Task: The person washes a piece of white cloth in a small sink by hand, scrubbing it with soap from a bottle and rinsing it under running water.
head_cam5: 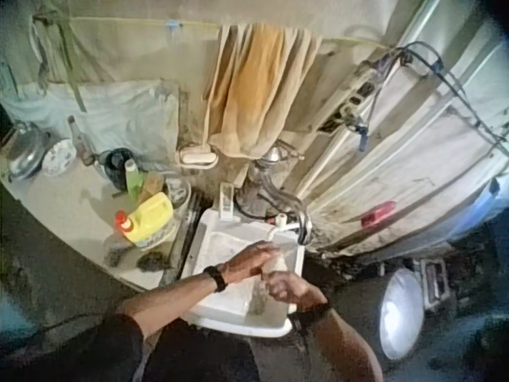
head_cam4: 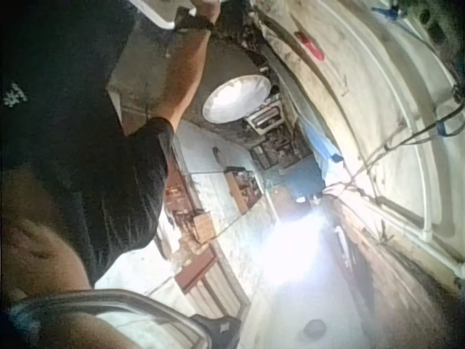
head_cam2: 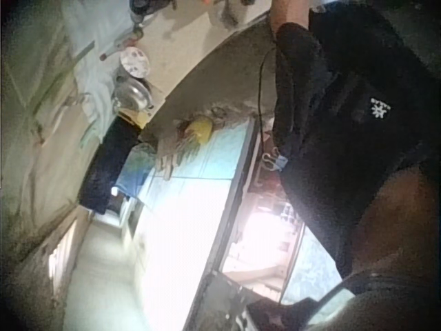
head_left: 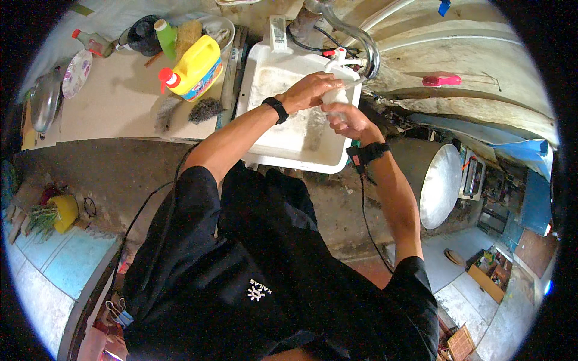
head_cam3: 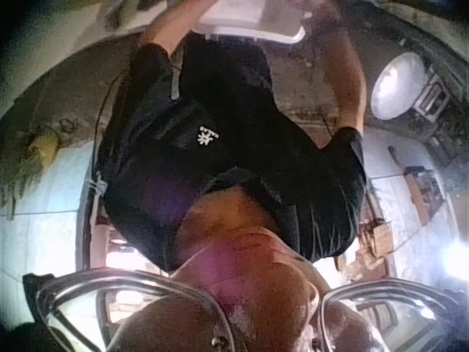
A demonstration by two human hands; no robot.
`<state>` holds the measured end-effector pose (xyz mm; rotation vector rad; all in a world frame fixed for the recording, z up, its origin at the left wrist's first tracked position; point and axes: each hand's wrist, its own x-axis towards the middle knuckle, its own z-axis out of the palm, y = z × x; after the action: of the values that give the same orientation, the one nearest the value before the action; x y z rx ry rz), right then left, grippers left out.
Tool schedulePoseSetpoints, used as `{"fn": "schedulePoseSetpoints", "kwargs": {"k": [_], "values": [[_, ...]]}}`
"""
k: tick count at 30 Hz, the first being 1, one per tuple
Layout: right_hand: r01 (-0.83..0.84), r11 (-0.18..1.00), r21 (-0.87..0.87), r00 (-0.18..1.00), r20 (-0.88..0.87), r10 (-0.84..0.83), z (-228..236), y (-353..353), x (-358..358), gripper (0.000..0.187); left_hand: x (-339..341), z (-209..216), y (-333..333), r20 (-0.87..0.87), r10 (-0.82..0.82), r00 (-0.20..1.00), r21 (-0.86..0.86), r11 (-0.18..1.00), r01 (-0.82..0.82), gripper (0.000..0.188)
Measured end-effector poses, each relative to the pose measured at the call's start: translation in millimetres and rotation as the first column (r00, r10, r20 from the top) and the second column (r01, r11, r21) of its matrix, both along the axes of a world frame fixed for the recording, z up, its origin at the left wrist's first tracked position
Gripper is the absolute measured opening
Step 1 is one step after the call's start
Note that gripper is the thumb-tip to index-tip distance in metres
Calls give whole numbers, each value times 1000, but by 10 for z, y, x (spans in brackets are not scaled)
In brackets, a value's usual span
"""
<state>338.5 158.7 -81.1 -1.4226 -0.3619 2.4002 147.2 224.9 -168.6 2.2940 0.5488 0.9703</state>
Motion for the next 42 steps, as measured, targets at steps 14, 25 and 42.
{"fn": "schedulePoseSetpoints", "kwargs": {"k": [14, 25, 42], "values": [[-883, 470, -2, 39, 996, 78, -1771, -913, -2, 40, 440, -709, -825, -774, -422, 471, -576, 779, -249, 25], [-788, 463, 407, 349, 913, -210, -764, -273, -128, 66, 65, -1013, -609, -367, 182, 912, -502, 787, -359, 67], [-612, 567, 552, 424, 834, -354, -140, 184, -292, 38, 86, -37, -345, 101, 476, 873, -182, 872, -455, 46]]}}
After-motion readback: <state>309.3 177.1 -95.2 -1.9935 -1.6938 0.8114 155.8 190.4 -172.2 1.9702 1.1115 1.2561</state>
